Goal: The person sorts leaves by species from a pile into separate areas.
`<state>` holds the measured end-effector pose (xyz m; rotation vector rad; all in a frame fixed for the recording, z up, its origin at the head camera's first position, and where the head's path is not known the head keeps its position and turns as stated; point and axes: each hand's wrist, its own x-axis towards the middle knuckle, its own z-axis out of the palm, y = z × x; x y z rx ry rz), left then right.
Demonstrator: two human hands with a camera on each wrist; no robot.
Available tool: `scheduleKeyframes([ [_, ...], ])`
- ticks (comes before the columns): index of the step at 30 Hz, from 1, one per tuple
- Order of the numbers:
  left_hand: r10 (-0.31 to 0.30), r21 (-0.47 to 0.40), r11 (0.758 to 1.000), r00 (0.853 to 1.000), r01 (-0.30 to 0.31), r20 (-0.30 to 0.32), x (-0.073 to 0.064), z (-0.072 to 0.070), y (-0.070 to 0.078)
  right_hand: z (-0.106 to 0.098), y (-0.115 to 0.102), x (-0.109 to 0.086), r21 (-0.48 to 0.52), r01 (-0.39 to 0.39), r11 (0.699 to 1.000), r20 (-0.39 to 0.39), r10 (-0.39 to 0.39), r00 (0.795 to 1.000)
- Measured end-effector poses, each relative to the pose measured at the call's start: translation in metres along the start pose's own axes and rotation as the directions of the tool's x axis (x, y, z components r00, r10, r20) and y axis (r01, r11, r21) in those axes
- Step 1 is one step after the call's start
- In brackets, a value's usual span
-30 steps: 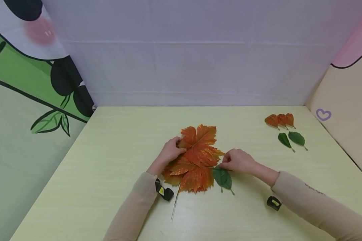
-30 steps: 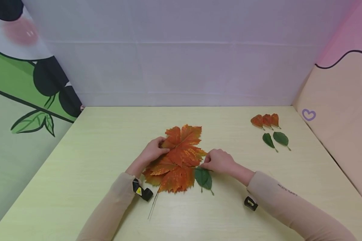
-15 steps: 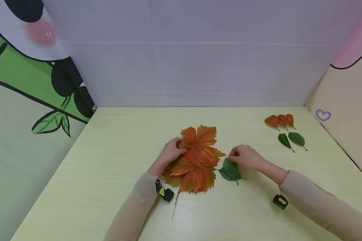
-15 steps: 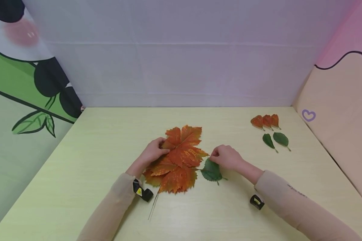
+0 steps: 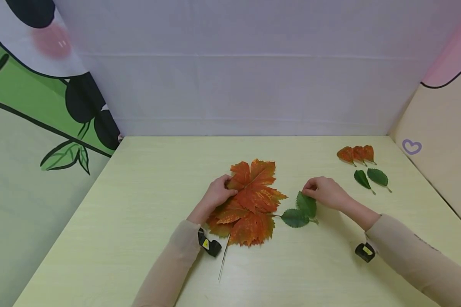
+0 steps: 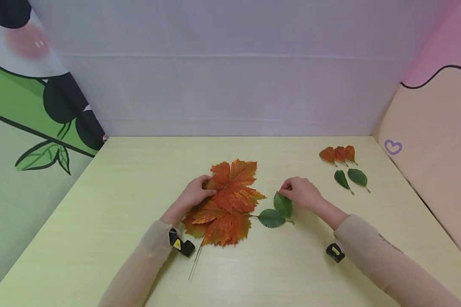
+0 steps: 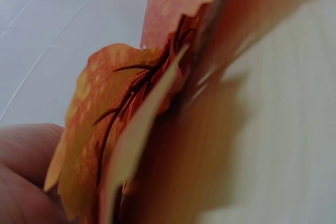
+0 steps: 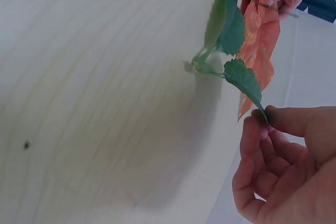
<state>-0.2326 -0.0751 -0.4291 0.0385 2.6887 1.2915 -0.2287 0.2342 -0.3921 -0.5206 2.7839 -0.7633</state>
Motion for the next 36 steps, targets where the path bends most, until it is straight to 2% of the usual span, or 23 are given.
scheduleKeyframes([
  [6, 0.004, 0.008, 1.000, 1.000, -0.004, -0.001, 0.000, 0.000, -0.002, -0.005, 0.010, -0.002, -0.054, -0.021, 0.998, -0.037, 0.019, 0.999],
  [16, -0.017, 0.001, 1.000, 1.000, 0.017, 0.002, 0.001, 0.001, -0.003, -0.016, 0.034, 0.000, -0.072, -0.051, 0.996, -0.104, 0.043, 0.994],
  [30, -0.007, -0.004, 1.000, 1.000, 0.007, 0.002, 0.002, 0.000, -0.004, -0.038, 0.074, 0.008, -0.092, -0.144, 0.985, -0.127, 0.132, 0.983],
  [36, -0.008, 0.003, 1.000, 1.000, 0.008, 0.003, 0.002, 0.000, -0.003, -0.044, 0.092, 0.010, -0.104, -0.154, 0.983, -0.117, 0.142, 0.983],
])
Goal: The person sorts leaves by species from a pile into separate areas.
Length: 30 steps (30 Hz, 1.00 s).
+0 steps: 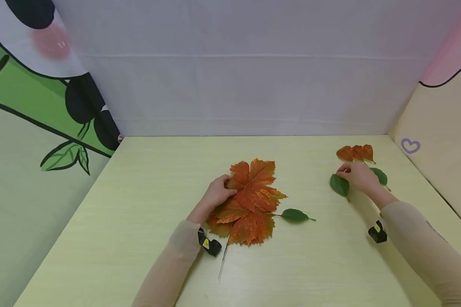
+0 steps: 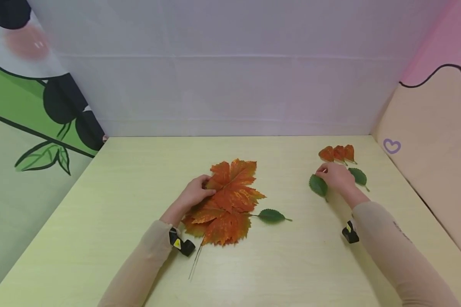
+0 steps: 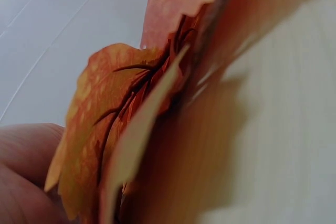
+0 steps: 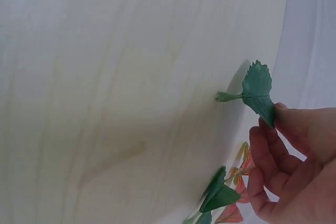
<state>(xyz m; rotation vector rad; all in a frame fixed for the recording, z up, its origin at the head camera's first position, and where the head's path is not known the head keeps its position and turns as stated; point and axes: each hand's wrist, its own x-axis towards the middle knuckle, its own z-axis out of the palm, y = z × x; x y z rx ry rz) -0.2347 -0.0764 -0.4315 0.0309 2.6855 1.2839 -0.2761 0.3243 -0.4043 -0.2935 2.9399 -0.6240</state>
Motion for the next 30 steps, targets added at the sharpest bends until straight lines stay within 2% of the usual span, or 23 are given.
scheduleKeyframes([
  [8, 0.004, 0.007, 1.000, 1.000, -0.004, -0.006, 0.000, 0.000, 0.000, -0.005, 0.016, 0.004, -0.002, -0.010, 1.000, -0.032, 0.010, 0.999],
  [17, 0.010, 0.019, 1.000, 1.000, -0.010, 0.000, 0.000, 0.001, -0.001, -0.005, 0.028, 0.010, 0.019, -0.038, 0.999, -0.020, 0.038, 0.999],
  [30, 0.018, 0.020, 1.000, 1.000, -0.018, -0.004, 0.001, 0.001, -0.002, -0.007, 0.029, 0.024, -0.035, -0.051, 0.998, -0.044, 0.049, 0.998],
])
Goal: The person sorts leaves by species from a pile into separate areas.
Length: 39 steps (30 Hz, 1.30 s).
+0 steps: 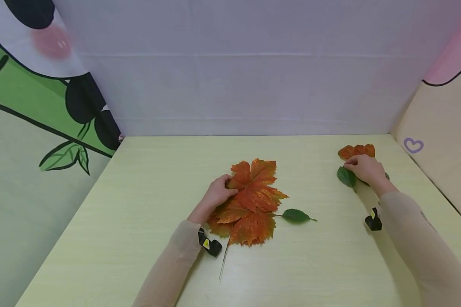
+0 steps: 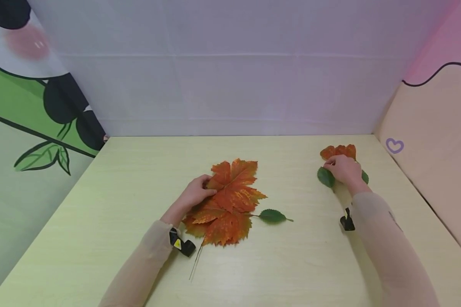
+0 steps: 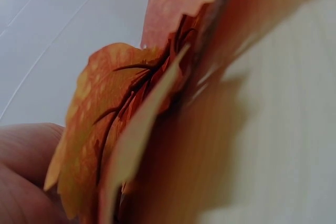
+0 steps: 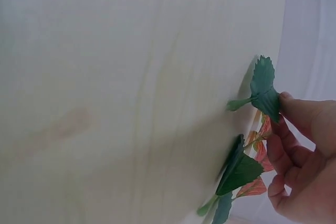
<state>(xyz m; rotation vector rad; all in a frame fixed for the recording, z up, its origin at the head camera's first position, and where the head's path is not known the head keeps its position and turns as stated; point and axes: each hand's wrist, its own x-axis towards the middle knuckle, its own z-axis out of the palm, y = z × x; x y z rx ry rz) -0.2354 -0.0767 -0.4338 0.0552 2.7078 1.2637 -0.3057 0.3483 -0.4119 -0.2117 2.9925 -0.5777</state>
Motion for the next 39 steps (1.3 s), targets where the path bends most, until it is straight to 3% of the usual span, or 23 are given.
scheduleKeyframes([
  [9, 0.002, -0.003, 1.000, 1.000, -0.002, -0.005, 0.001, 0.001, 0.000, 0.000, -0.003, -0.003, -0.027, 0.002, 1.000, -0.034, -0.003, 0.999],
  [20, -0.014, -0.009, 1.000, 1.000, 0.014, -0.007, 0.002, 0.002, -0.002, 0.007, -0.026, -0.012, -0.057, 0.126, 0.990, -0.042, -0.129, 0.991],
  [26, -0.021, -0.015, 1.000, 1.000, 0.021, -0.006, 0.002, 0.003, -0.002, 0.017, -0.048, -0.024, 0.003, 0.185, 0.983, 0.041, -0.185, 0.982],
  [33, -0.012, -0.018, 1.000, 1.000, 0.012, -0.009, 0.001, 0.002, 0.000, 0.034, -0.072, -0.038, 0.084, 0.241, 0.967, 0.168, -0.252, 0.953],
  [39, -0.003, -0.005, 1.000, 1.000, 0.003, -0.010, 0.001, 0.002, 0.001, 0.044, -0.086, -0.048, 0.141, 0.278, 0.950, 0.228, -0.304, 0.925],
])
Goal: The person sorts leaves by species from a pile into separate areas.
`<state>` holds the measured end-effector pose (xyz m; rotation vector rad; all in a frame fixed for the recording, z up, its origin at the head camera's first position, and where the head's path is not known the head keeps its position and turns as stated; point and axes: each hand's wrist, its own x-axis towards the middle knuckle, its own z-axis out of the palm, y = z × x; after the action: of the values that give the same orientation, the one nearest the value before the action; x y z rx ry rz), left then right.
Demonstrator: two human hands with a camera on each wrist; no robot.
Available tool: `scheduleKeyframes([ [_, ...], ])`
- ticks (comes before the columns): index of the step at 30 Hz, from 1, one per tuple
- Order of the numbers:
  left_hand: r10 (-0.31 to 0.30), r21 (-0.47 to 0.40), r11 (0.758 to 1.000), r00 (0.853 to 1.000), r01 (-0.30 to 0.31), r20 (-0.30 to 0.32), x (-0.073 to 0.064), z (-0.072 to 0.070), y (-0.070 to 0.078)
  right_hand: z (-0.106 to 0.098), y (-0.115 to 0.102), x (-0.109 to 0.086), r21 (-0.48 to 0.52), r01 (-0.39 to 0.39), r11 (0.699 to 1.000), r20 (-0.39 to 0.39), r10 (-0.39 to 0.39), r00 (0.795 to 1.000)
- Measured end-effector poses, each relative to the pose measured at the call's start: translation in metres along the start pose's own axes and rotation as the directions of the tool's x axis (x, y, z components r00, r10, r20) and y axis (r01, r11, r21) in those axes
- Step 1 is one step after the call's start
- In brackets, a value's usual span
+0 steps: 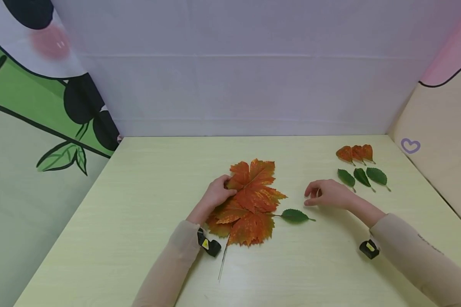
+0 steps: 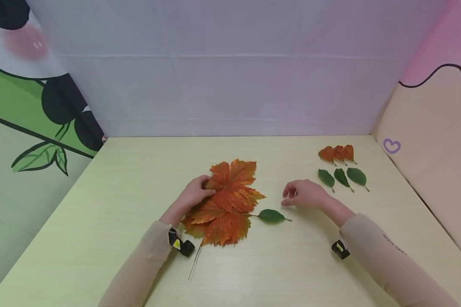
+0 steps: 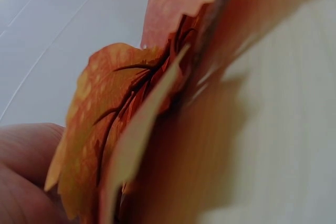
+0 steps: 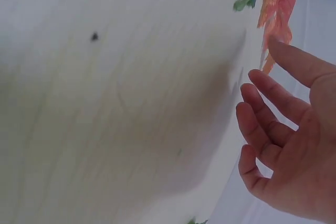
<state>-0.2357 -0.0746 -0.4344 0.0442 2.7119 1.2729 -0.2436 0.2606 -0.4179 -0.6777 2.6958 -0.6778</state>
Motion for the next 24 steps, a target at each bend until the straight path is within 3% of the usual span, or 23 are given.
scheduleKeyframes([
  [6, -0.007, -0.003, 1.000, 1.000, 0.007, 0.002, 0.000, -0.001, 0.000, 0.008, -0.014, -0.002, 0.034, 0.040, 0.999, 0.029, -0.041, 0.999],
  [24, -0.023, -0.020, 1.000, 1.000, 0.023, 0.005, -0.001, -0.001, 0.001, 0.017, -0.030, -0.006, -0.056, 0.138, 0.989, 0.052, -0.135, 0.989],
])
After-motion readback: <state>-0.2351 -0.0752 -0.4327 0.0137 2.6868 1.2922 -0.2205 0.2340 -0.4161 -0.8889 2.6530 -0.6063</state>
